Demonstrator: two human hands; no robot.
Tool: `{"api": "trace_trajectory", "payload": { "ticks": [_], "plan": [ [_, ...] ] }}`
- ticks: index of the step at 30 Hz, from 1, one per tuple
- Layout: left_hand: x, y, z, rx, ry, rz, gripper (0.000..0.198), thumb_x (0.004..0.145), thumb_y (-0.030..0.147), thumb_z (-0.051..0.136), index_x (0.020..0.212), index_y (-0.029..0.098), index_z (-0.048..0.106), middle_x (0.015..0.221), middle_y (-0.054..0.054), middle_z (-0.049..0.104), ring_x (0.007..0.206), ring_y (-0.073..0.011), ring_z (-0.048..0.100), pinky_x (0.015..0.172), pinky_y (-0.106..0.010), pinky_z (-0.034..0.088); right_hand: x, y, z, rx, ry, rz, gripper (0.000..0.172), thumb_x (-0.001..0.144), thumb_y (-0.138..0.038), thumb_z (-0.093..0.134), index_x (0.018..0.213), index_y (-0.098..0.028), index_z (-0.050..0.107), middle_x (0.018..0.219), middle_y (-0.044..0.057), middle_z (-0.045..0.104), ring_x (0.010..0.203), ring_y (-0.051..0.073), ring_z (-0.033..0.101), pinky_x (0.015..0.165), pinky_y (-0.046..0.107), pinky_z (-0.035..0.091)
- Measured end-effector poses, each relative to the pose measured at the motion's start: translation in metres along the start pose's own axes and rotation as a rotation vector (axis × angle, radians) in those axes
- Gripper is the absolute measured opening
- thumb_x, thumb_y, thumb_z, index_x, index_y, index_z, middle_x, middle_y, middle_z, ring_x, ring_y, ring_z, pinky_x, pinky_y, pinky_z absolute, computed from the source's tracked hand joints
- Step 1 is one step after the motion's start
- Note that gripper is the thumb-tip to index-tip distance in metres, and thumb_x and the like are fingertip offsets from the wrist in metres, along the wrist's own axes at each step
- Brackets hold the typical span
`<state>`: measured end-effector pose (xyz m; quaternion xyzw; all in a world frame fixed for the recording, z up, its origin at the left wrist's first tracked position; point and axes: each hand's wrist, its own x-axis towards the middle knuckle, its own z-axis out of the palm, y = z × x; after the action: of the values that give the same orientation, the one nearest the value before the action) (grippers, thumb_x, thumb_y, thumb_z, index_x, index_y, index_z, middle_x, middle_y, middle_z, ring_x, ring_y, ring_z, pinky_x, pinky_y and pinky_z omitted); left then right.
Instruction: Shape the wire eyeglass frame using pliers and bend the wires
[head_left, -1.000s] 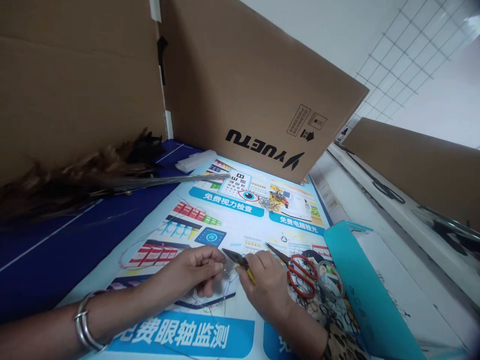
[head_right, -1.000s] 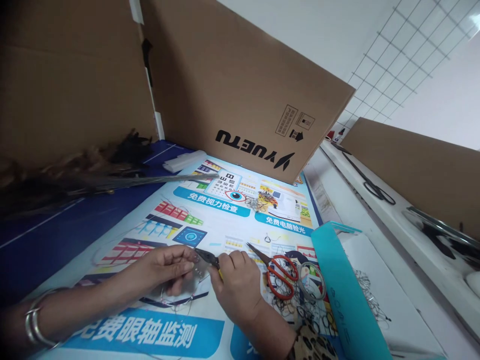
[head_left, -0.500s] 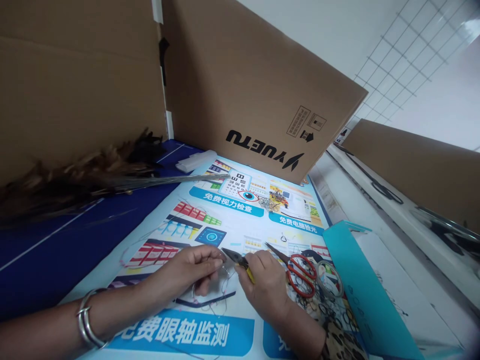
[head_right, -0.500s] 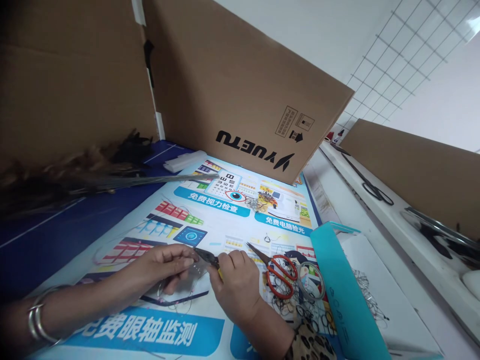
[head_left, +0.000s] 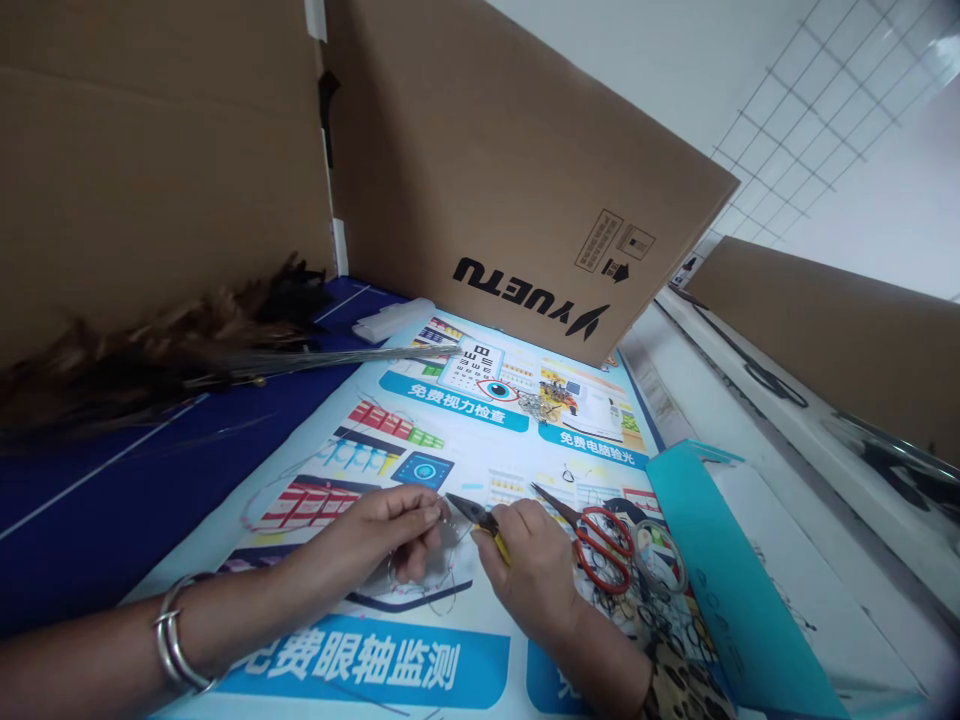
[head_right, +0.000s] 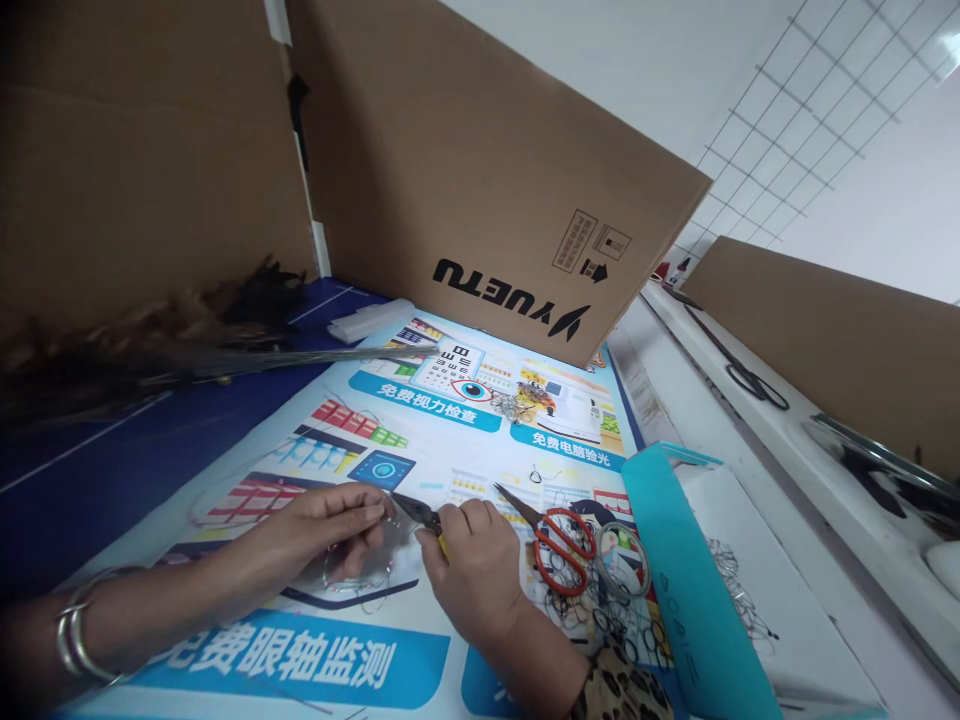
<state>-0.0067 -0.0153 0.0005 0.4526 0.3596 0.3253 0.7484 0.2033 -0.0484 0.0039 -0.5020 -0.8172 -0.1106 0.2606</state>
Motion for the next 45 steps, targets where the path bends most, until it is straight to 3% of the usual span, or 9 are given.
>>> {"api": "trace_trajectory", "payload": {
  "ticks": [11, 19, 25, 35, 45],
  "plan": [
    [-0.002, -0.001, 0.001, -0.059, -0.004, 0.018, 0.032, 0.085, 0.047, 0.066, 0.076, 0.018, 0.054, 0.056, 0.004, 0.059, 0.044, -0.0084, 0.047, 0.046, -0.023, 0.029, 0.0, -0.003, 0.0, -0.009, -0.013, 0.001, 0.023, 0.098, -0.035, 0.05, 0.084, -0.019, 0.06, 0.077, 0.005, 0.062, 0.073, 0.018, 0.056, 0.06, 0.028, 0.038],
    [-0.001, 0.0, 0.001, -0.058, -0.001, 0.058, 0.029, 0.085, 0.045, 0.066, 0.078, 0.018, 0.057, 0.063, 0.004, 0.059, 0.044, -0.0083, 0.049, 0.047, -0.023, 0.034, -0.001, -0.003, 0.001, 0.021, -0.013, 0.005, 0.023, 0.098, -0.035, 0.049, 0.086, -0.019, 0.061, 0.077, 0.005, 0.063, 0.074, 0.019, 0.057, 0.062, 0.028, 0.041],
    [-0.003, 0.0, 0.002, -0.101, 0.019, 0.072, 0.03, 0.086, 0.046, 0.066, 0.085, 0.018, 0.056, 0.063, 0.005, 0.059, 0.05, -0.0094, 0.051, 0.05, -0.022, 0.036, -0.001, -0.008, -0.001, 0.187, -0.035, 0.131, 0.027, 0.098, -0.041, 0.047, 0.094, -0.019, 0.063, 0.084, 0.006, 0.065, 0.075, 0.018, 0.06, 0.062, 0.026, 0.044],
    [-0.002, -0.003, 0.002, -0.034, 0.055, 0.114, 0.03, 0.087, 0.048, 0.063, 0.084, 0.02, 0.053, 0.064, 0.002, 0.062, 0.058, -0.0131, 0.052, 0.056, -0.024, 0.039, 0.002, -0.017, 0.0, 0.364, -0.094, 0.266, 0.022, 0.094, -0.038, 0.051, 0.09, -0.02, 0.064, 0.081, 0.004, 0.064, 0.074, 0.018, 0.061, 0.064, 0.025, 0.046],
    [-0.008, -0.003, 0.002, -0.069, 0.076, 0.083, 0.023, 0.092, 0.043, 0.058, 0.087, 0.022, 0.052, 0.069, 0.003, 0.058, 0.062, -0.0136, 0.051, 0.059, -0.026, 0.039, 0.001, -0.015, 0.003, 0.305, -0.081, 0.223, 0.026, 0.096, -0.041, 0.049, 0.09, -0.02, 0.063, 0.081, 0.005, 0.063, 0.073, 0.018, 0.06, 0.062, 0.026, 0.044]
  ]
}}
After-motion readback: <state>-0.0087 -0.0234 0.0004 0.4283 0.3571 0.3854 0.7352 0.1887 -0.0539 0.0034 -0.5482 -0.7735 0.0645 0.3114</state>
